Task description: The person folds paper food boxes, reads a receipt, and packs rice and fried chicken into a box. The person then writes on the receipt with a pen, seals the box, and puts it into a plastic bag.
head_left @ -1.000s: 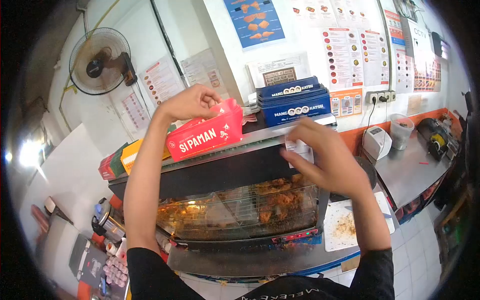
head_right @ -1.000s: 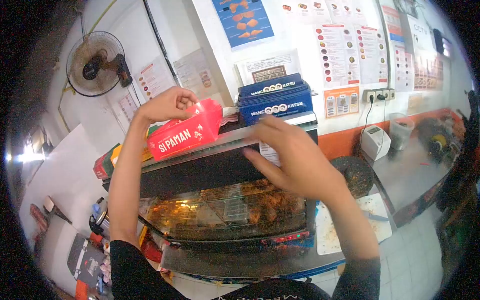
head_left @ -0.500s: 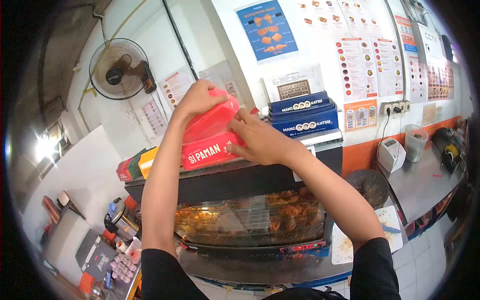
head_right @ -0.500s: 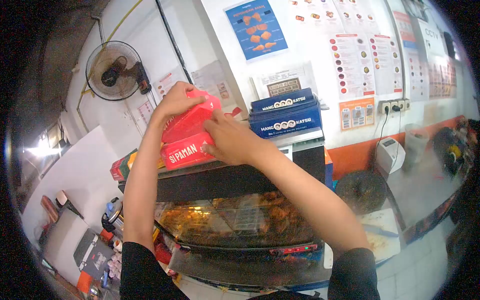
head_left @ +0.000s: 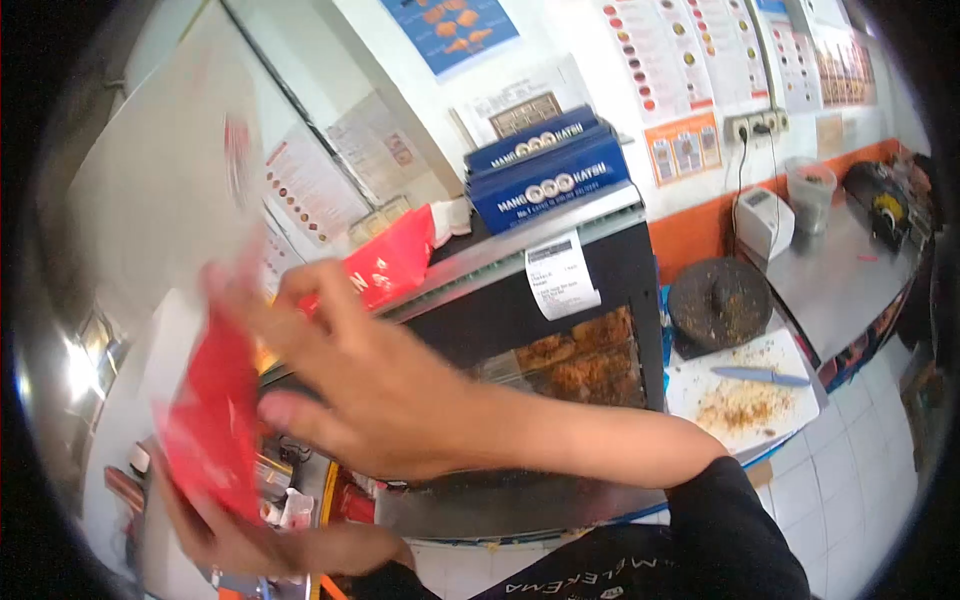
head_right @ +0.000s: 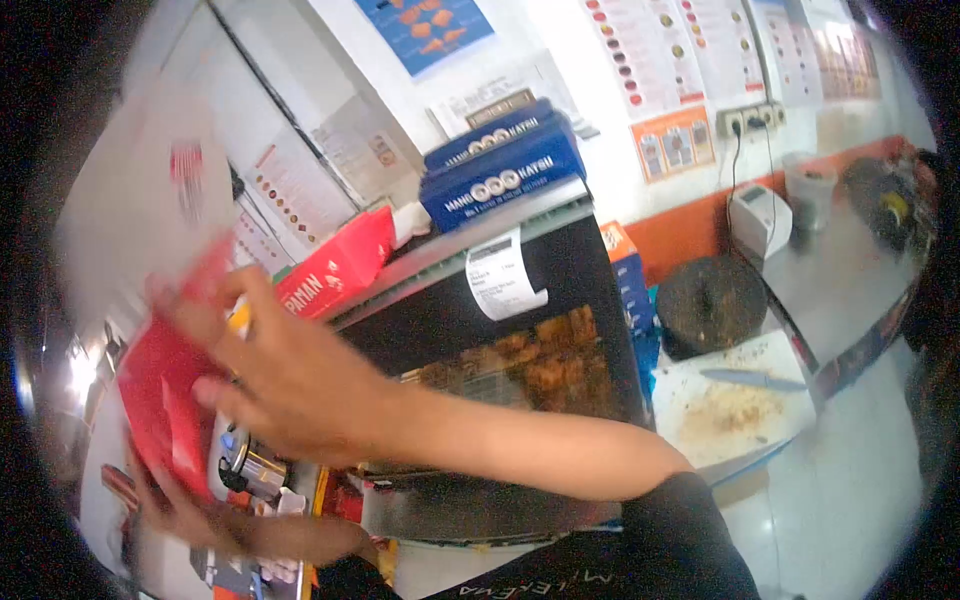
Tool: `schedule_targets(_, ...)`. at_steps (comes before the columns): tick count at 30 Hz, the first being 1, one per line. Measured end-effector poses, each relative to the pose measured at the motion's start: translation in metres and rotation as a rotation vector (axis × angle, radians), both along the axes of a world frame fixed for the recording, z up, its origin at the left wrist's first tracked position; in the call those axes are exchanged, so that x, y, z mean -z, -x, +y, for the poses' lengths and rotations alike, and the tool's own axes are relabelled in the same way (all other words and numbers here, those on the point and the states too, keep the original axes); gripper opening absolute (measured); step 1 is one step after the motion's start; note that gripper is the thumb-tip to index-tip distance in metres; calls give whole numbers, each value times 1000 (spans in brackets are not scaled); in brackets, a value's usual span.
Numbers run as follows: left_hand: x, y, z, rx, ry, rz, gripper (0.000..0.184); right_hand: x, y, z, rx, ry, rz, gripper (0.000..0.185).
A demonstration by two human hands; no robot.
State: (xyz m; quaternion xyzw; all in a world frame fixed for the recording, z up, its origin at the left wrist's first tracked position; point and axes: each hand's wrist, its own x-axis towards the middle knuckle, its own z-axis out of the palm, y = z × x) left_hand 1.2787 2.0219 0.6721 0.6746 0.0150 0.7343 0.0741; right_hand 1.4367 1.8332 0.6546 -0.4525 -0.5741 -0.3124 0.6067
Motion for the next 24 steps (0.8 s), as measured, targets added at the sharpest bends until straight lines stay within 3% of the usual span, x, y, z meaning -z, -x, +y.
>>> schedule_targets(4,64,58,25,-53,217,123,55,36,33,28,-207,56,62,65)
schedule_targets(8,98,100,56,-75,395,259,54,94,58,71,-376,100,39,63)
schedule_targets(14,134,158,103,-54,576,459,53,114,89,117,-418,153,238,44)
schedule_targets(15,140,167,112,-33,598,492,53,116,94,121,-380,348,151,42)
schedule_targets(18,158,190,142,39,654,597,53,133,100,148,-565,505,-31,53)
schedule_targets(21,180,207,174,127,708,697,52,143,119,168,-381,362,-99,56)
schedule_targets(24,208,224,197,208,773,778,52,154,123,180,-450,662,-215,64)
